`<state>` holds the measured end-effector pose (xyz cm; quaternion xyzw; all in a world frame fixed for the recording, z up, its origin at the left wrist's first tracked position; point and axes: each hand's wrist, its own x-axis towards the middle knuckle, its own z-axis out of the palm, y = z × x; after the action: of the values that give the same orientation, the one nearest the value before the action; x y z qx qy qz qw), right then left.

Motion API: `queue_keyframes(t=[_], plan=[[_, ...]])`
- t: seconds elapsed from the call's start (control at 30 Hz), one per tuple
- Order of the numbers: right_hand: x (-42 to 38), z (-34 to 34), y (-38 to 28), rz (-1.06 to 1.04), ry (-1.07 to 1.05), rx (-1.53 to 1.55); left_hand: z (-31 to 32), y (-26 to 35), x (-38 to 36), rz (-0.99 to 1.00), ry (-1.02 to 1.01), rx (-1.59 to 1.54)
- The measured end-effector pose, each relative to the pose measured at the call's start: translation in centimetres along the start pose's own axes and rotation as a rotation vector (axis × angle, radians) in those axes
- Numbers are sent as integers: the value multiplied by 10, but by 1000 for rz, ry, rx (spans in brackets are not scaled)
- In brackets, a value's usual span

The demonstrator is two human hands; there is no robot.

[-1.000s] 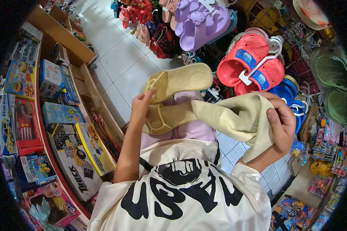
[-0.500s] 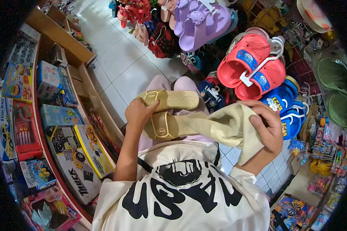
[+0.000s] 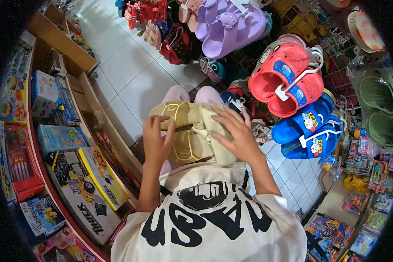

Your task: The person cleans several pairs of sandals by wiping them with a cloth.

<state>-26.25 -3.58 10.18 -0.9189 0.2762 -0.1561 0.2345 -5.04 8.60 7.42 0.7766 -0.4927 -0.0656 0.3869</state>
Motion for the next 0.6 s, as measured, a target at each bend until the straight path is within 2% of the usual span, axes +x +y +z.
queue_keyframes(t=[0.1,0.23,0.37,0.47,0.5,0.6], plan=[[-7,8,-1,74,-12,139,9,12,-1,113,-117,-139],[-15,22,8,41,110,265,30,29,12,351,-186,-212],[-19,-1,3,25,186,483,39,38,39,536,-353,-168],[-20,-33,-9,76,230,444,44,42,61,730,-402,-138],[-19,-38,-8,78,318,447,41,56,65,683,-458,-369],[-19,-54,-11,302,449,529,39,92,60,442,-488,-465]])
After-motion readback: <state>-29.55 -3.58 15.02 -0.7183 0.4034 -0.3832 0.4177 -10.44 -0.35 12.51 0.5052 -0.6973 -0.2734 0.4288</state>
